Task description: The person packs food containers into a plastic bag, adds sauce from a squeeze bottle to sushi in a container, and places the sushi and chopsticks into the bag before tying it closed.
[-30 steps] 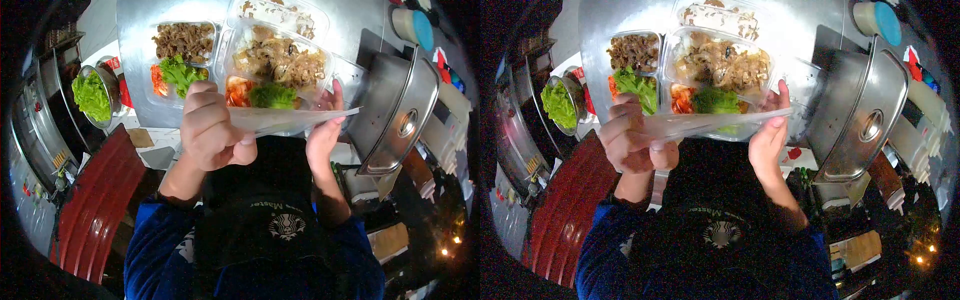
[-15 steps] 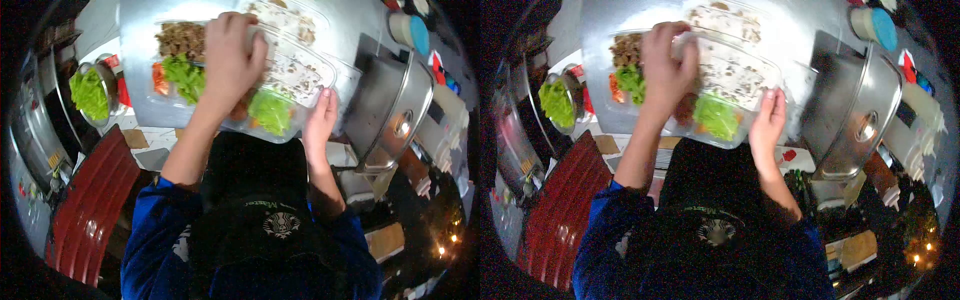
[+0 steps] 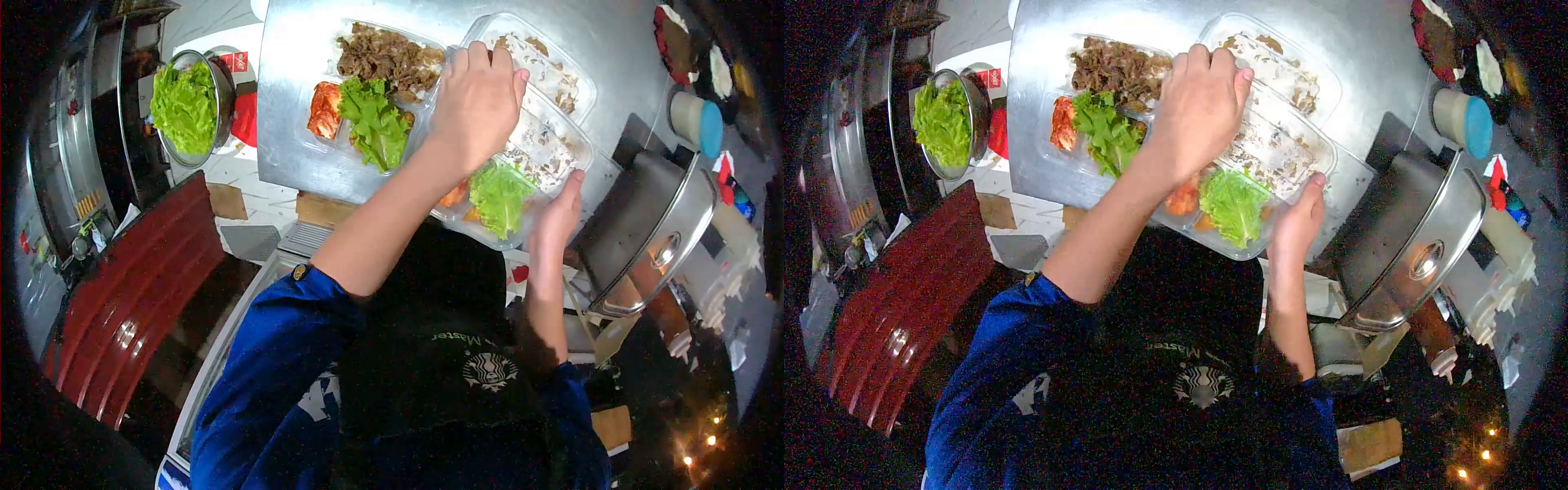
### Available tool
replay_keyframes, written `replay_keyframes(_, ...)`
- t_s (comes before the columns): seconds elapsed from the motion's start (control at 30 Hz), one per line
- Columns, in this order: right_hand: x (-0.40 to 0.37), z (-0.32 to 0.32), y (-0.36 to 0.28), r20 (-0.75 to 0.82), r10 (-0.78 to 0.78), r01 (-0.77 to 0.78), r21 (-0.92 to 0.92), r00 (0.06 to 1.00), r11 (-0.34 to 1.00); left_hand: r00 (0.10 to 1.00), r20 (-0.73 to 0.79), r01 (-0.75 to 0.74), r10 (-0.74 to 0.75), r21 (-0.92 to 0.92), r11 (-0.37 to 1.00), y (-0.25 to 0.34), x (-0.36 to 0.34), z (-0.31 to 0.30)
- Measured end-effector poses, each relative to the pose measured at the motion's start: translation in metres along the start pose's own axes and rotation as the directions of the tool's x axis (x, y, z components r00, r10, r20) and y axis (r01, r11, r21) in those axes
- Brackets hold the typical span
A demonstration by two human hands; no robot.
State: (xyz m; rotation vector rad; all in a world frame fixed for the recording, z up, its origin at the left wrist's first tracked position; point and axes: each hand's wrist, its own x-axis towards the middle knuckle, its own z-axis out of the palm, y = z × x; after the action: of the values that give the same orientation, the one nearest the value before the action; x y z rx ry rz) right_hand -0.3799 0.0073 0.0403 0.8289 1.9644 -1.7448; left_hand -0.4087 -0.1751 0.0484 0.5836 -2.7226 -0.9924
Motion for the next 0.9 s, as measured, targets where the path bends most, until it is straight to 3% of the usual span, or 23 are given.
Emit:
replay_keyframes(0.1, 0.001, -0.007, 0.005, -0.087, -0.036, 0.033, -0.041, 0.996, 0.999, 0.993, 0.107, 0.057, -0.04, -0.165, 0.985, -0.001, 0.001, -0.003)
replay_keyframes(0.17, -0.008, -0.011, -0.006, -0.1, -0.106, 0.089, -0.166, 0.989, 0.982, 0.978, 0.204, 0.093, -0.036, -0.279, 0.956, -0.002, -0.002, -0.014)
replay_keyframes(0.2, -0.013, -0.014, -0.011, -0.107, -0.134, 0.107, -0.229, 0.985, 0.968, 0.985, 0.172, 0.058, -0.007, -0.29, 0.955, -0.007, -0.005, -0.012)
replay_keyframes(0.3, -0.013, -0.019, -0.023, 0.032, -0.176, 0.178, -0.268, 0.984, 0.947, 0.875, 0.45, 0.338, -0.18, -0.3, 0.892, 0.007, 0.008, -0.045)
replay_keyframes(0.33, -0.017, -0.011, -0.032, 0.053, -0.162, 0.17, -0.209, 0.985, 0.963, 0.945, 0.319, 0.17, -0.066, -0.31, 0.935, 0.004, 0.012, -0.044)
replay_keyframes(0.43, -0.011, -0.001, -0.022, 0.075, -0.13, 0.135, -0.081, 0.989, 0.987, 0.922, 0.369, 0.173, -0.12, -0.113, 0.978, 0.007, 0.024, -0.052)
replay_keyframes(0.47, -0.009, 0.005, -0.022, 0.015, -0.168, 0.168, -0.132, 0.986, 0.977, 0.917, 0.373, 0.174, -0.139, -0.062, 0.983, 0.008, 0.029, -0.051)
replay_keyframes(0.57, 0.011, 0.015, -0.027, 0.048, -0.205, 0.208, -0.072, 0.978, 0.975, 0.859, 0.467, 0.269, -0.212, -0.058, 0.961, 0.008, 0.05, -0.048)
replay_keyframes(0.6, 0.016, 0.019, -0.035, 0.049, -0.25, 0.254, -0.14, 0.967, 0.957, 0.883, 0.427, 0.275, -0.194, -0.138, 0.951, 0.003, 0.055, -0.041)
replay_keyframes(0.7, 0.019, 0.02, -0.05, 0.135, -0.246, 0.264, -0.142, 0.96, 0.954, 0.962, 0.271, 0.023, 0.007, -0.109, 0.994, -0.013, 0.087, -0.018)
replay_keyframes(0.73, 0.014, 0.014, -0.046, 0.067, -0.351, 0.35, -0.364, 0.934, 0.863, 0.929, 0.368, 0.087, -0.046, -0.096, 0.992, -0.009, 0.094, -0.02)
replay_keyframes(0.83, -0.017, -0.018, -0.039, 0.029, -0.48, 0.47, -0.268, 0.877, 0.841, 0.949, 0.315, 0.023, -0.001, -0.066, 0.998, -0.012, 0.098, -0.01)
replay_keyframes(0.87, -0.026, -0.036, -0.032, 0.063, -0.489, 0.474, -0.378, 0.87, 0.795, 0.938, 0.345, 0.067, -0.042, -0.062, 0.996, -0.009, 0.097, -0.011)
replay_keyframes(0.9, -0.036, -0.057, -0.019, 0.096, -0.491, 0.472, -0.483, 0.866, 0.738, 0.956, 0.292, -0.015, 0.038, -0.08, 0.997, -0.011, 0.096, -0.008)
